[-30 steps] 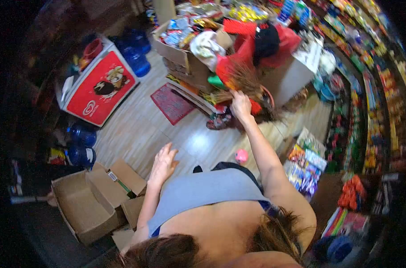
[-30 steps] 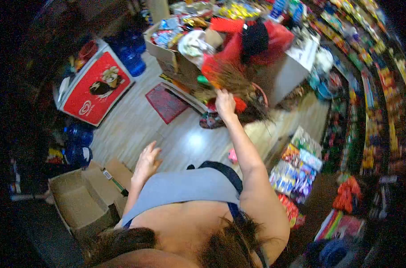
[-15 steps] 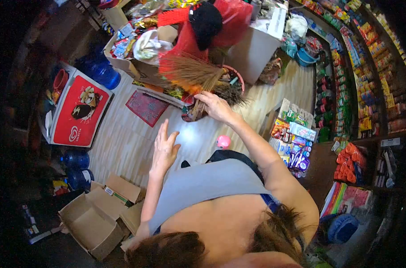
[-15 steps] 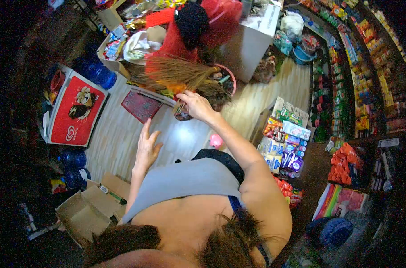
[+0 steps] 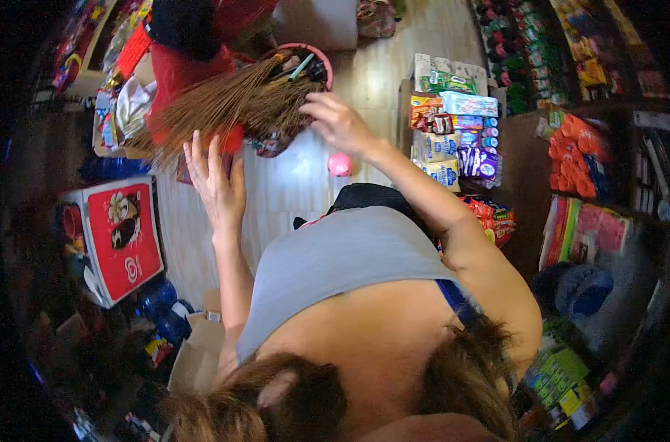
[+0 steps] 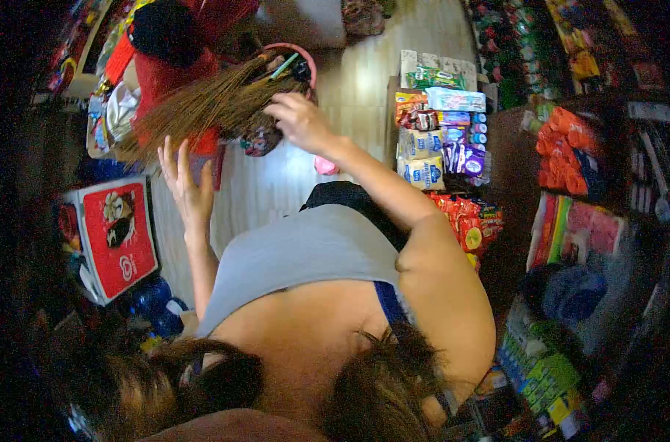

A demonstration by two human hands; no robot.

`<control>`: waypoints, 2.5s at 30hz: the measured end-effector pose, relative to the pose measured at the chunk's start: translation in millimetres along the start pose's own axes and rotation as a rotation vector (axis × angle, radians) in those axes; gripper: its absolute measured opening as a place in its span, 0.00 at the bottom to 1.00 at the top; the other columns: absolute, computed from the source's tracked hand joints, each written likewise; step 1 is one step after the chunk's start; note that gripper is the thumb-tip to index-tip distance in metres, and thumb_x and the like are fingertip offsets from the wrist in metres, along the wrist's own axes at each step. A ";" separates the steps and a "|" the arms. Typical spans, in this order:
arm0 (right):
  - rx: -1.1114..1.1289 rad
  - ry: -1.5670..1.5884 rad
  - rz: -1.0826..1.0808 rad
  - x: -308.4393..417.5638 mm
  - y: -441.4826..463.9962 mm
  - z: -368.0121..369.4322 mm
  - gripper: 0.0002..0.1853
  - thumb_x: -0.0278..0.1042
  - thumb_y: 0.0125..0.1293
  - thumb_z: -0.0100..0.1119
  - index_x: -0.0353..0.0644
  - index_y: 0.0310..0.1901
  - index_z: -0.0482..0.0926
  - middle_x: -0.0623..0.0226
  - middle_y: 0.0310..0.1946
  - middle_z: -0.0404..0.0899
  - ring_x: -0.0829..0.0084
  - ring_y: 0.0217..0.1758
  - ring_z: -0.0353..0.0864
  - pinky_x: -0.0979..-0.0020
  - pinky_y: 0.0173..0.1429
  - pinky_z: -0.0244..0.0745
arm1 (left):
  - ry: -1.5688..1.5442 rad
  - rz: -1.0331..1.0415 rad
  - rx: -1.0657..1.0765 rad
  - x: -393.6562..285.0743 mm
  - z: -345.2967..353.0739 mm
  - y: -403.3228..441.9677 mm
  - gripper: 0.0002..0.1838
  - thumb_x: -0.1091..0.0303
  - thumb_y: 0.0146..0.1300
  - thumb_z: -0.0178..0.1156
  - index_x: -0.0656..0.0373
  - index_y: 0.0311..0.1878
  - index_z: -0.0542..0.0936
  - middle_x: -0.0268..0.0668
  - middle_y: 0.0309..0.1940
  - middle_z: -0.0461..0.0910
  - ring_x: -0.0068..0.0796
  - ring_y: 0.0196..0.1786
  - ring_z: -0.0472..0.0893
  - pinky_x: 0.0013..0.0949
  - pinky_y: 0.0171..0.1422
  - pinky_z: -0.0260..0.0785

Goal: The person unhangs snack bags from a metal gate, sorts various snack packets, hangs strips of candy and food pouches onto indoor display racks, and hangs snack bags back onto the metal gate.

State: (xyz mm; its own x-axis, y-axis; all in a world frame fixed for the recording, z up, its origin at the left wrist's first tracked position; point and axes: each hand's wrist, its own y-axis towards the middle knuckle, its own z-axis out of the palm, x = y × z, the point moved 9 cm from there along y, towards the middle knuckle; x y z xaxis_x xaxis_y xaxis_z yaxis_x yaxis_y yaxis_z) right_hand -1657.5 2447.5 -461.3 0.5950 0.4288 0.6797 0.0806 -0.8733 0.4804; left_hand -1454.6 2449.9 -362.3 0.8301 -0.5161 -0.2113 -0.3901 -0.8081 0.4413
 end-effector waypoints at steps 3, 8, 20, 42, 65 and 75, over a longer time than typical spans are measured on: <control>-0.163 0.021 0.079 -15.1 -2.2 -30.8 0.21 0.22 0.53 0.61 0.42 0.51 0.75 0.58 0.54 0.73 0.60 0.59 0.71 0.63 0.63 0.67 | 0.014 -0.039 -0.022 5.2 -3.9 2.2 0.33 0.75 0.51 0.64 0.60 0.63 0.66 0.46 0.68 0.58 0.56 0.71 0.52 0.50 0.72 0.48; -0.103 0.207 0.525 -100.7 -17.0 -28.9 0.24 0.20 0.54 0.59 0.40 0.55 0.72 0.59 0.54 0.74 0.66 0.59 0.72 0.66 0.64 0.66 | 0.053 -0.164 -0.040 16.8 -13.4 -11.8 0.33 0.76 0.51 0.63 0.61 0.63 0.66 0.46 0.68 0.58 0.53 0.71 0.53 0.50 0.73 0.47; 0.110 0.202 0.247 -52.9 -15.1 61.1 0.33 0.23 0.49 0.60 0.39 0.61 0.64 0.49 0.55 0.71 0.51 0.58 0.71 0.57 0.58 0.70 | 0.087 0.010 -0.156 -41.1 -32.9 -8.9 0.30 0.77 0.50 0.65 0.56 0.59 0.71 0.51 0.69 0.52 0.57 0.71 0.51 0.55 0.71 0.47; 0.336 -0.221 1.258 -37.8 -392.6 -14.7 0.25 0.34 0.49 0.62 0.42 0.52 0.73 0.48 0.41 0.79 0.52 0.45 0.79 0.56 0.48 0.73 | -0.532 0.650 0.601 -105.0 70.4 -62.1 0.20 0.82 0.51 0.60 0.62 0.49 0.76 0.51 0.63 0.64 0.50 0.62 0.69 0.40 0.64 0.64; -0.054 0.024 1.590 31.0 -645.4 45.2 0.25 0.33 0.48 0.66 0.42 0.51 0.76 0.53 0.48 0.78 0.56 0.49 0.79 0.60 0.51 0.73 | -0.481 0.902 0.902 -215.6 90.9 -190.3 0.24 0.81 0.51 0.62 0.60 0.55 0.73 0.50 0.68 0.56 0.52 0.63 0.68 0.42 0.61 0.68; -0.112 0.024 1.746 77.6 -720.9 38.0 0.23 0.31 0.47 0.63 0.43 0.50 0.76 0.54 0.44 0.80 0.58 0.47 0.79 0.60 0.49 0.74 | -0.519 1.040 0.919 -277.8 82.9 -226.6 0.26 0.80 0.49 0.63 0.58 0.55 0.73 0.50 0.68 0.56 0.55 0.65 0.64 0.42 0.62 0.67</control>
State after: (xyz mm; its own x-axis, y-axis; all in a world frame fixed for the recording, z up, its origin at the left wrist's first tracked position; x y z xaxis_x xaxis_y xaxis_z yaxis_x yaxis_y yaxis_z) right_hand -1639.0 3101.6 -776.0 -0.0952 -0.9104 0.4026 -0.6371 -0.2551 -0.7274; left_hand -1629.8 2752.9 -475.9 -0.1277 -0.8435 -0.5218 -0.9799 0.1887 -0.0652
